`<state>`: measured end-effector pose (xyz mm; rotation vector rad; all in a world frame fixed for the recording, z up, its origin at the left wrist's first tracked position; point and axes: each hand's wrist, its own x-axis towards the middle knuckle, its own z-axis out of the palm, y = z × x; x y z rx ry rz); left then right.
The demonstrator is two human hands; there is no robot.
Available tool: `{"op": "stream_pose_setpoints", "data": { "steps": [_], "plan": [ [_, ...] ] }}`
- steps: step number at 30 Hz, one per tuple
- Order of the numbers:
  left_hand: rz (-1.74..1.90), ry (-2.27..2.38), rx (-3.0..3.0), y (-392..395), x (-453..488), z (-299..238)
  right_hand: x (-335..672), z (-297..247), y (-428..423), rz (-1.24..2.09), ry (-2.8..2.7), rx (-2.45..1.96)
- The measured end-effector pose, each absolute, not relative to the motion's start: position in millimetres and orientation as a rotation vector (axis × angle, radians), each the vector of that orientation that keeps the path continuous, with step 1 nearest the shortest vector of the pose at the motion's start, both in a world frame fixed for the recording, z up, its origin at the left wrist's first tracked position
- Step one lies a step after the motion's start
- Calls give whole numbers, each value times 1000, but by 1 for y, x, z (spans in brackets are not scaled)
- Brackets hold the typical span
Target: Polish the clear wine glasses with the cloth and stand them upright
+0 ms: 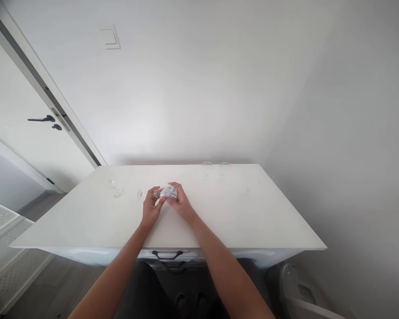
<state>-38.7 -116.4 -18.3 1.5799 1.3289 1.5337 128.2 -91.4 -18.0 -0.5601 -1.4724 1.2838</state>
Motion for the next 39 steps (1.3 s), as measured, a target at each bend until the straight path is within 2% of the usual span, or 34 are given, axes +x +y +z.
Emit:
{"op": "stream_pose_setpoints", "data": {
  "steps": [3, 6, 12, 16, 19, 26, 34, 39],
  "plan": [
    [1460, 1394, 1568, -114, -41, -21, 126, -19, -92, 1177, -1581, -611],
    [1350, 1396, 1614, -112, -40, -23, 128, -18, -91, 1199, -1407, -660],
    [1170, 1023, 1653, -117, -35, -19, 135, -15, -84, 1132, -1018, -728],
    [1522, 1312, 1581, -123, -40, -18, 140, -14, -76, 1162, -734, -701],
    [1811, 1543, 1394, -123, -43, -17, 140, -15, -75, 1202, -767, -706],
    [1258, 1219, 1516, -115, -39, -10, 142, -13, -76, 1150, -935, -698],
    [1052, 1329, 1770, -111, -38, -19, 145, -9, -84, 1007, -1043, -773],
    [1104, 1468, 1798, -108, -39, -25, 144, -16, -80, 970, -932, -814]
  ]
}}
